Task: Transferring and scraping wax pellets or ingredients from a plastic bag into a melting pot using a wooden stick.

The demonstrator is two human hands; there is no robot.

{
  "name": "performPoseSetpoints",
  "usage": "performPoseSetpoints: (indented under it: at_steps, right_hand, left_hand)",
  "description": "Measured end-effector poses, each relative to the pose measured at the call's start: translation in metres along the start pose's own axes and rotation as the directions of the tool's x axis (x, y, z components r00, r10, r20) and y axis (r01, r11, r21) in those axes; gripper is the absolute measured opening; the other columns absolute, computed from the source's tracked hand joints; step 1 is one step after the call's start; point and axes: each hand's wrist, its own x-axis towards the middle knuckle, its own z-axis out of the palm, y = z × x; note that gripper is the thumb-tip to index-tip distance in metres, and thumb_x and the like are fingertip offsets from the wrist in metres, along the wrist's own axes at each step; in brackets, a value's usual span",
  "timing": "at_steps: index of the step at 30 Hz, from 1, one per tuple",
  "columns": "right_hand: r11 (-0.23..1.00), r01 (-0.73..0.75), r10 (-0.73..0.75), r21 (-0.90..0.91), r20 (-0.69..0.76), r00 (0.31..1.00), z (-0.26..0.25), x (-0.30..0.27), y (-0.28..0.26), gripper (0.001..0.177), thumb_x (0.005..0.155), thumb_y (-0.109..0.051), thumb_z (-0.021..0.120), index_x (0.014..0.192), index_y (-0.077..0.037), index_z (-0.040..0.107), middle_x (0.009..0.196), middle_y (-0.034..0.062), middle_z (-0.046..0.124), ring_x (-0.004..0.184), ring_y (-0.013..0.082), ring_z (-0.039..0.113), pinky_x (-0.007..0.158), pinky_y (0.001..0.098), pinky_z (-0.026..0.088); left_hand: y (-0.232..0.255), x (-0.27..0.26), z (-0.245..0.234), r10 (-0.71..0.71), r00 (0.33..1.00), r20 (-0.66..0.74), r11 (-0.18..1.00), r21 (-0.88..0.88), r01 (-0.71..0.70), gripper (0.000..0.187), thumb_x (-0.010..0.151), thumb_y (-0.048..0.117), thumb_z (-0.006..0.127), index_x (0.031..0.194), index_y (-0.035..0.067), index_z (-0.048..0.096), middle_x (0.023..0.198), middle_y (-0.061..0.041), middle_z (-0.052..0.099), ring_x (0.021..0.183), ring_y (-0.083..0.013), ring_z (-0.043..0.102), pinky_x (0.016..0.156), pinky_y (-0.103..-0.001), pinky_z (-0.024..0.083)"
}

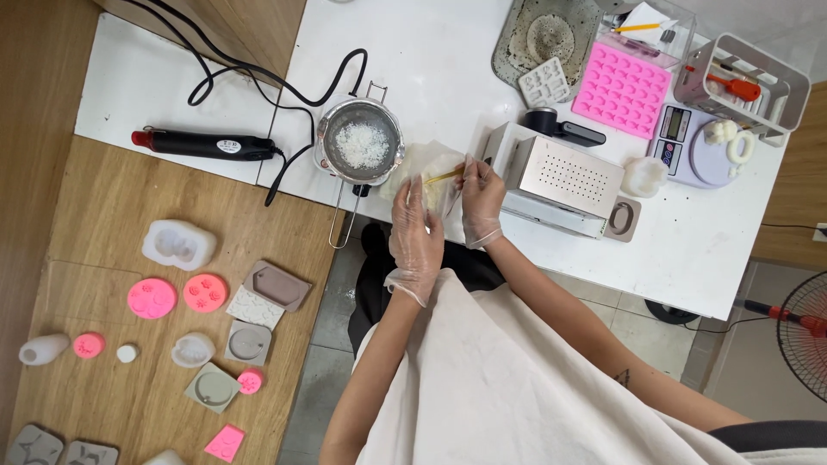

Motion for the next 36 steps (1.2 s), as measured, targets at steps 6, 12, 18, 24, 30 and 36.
performPoseSetpoints:
  at_steps: [6,12,18,24,30,36]
  right_hand:
    - [0.989,0.118,-0.115,-0.085,0.033,0.993,-0.007,0.008,-0.027,0.029,0.104,-0.013,0.059,0.078,-0.004,0.067,0.064,0.0062,0.064,0.053,0.008,0.053,0.049,0.0187,0.045]
    - [0.989,0.143,-0.143,-0.029,-0.005,0.99,-0.015,0.027,-0.025,0.027,0.104,-0.015,0.062,0.079,-0.008,0.069,0.067,0.0061,0.068,0.052,0.008,0.055,0.048,0.0191,0.044]
    - [0.988,0.15,-0.151,-0.021,-0.008,0.989,-0.017,0.037,-0.033,0.023,0.103,-0.016,0.065,0.08,-0.01,0.069,0.067,0.004,0.069,0.051,0.0078,0.055,0.048,0.0183,0.043]
    - [0.971,0.238,-0.238,0.007,0.016,0.971,-0.005,0.04,-0.066,0.026,0.102,-0.016,0.067,0.079,-0.005,0.071,0.068,0.0092,0.071,0.049,0.0092,0.057,0.044,0.0182,0.045]
    - [0.948,0.275,-0.286,0.16,0.052,0.957,0.055,0.022,-0.111,0.024,0.1,-0.02,0.066,0.082,-0.005,0.07,0.07,0.0116,0.073,0.051,0.0129,0.061,0.044,0.021,0.048]
    - [0.266,0.961,-0.88,-0.073,0.389,0.274,0.072,0.027,-0.079,0.029,0.091,-0.007,0.08,0.071,-0.007,0.059,0.058,0.0051,0.055,0.047,0.0254,0.054,0.047,0.0341,0.046]
  left_hand:
    - [-0.013,-0.001,0.005,-0.017,0.998,-0.056,1.0,-0.01,0.016,0.066,0.086,0.003,0.062,0.149,0.016,0.045,0.14,-0.009,0.051,0.114,-0.0306,0.065,0.071,-0.045,0.063]
    - [-0.018,0.001,0.0,-0.078,0.992,-0.098,0.99,-0.127,0.066,0.068,0.085,0.002,0.061,0.149,0.021,0.047,0.142,-0.004,0.052,0.087,-0.0213,0.071,0.068,-0.039,0.062]
    - [-0.027,0.004,0.002,-0.116,0.981,-0.155,0.975,-0.204,0.083,0.069,0.082,0.0,0.061,0.147,0.02,0.049,0.138,-0.006,0.054,0.08,-0.0218,0.071,0.064,-0.038,0.061]
    - [-0.034,0.008,0.007,-0.174,0.977,-0.126,0.956,-0.26,0.136,0.068,0.082,0.001,0.061,0.146,0.021,0.051,0.138,-0.005,0.054,0.08,-0.0223,0.071,0.068,-0.038,0.061]
    - [-0.034,0.01,0.007,-0.193,0.972,-0.137,0.949,-0.278,0.149,0.069,0.082,0.001,0.062,0.146,0.021,0.05,0.135,-0.008,0.055,0.08,-0.0252,0.071,0.065,-0.04,0.061]
    - [-0.038,0.008,0.012,-0.177,0.971,-0.159,0.963,-0.231,0.138,0.07,0.081,0.005,0.064,0.146,0.025,0.05,0.136,-0.005,0.055,0.086,-0.0247,0.071,0.065,-0.04,0.061]
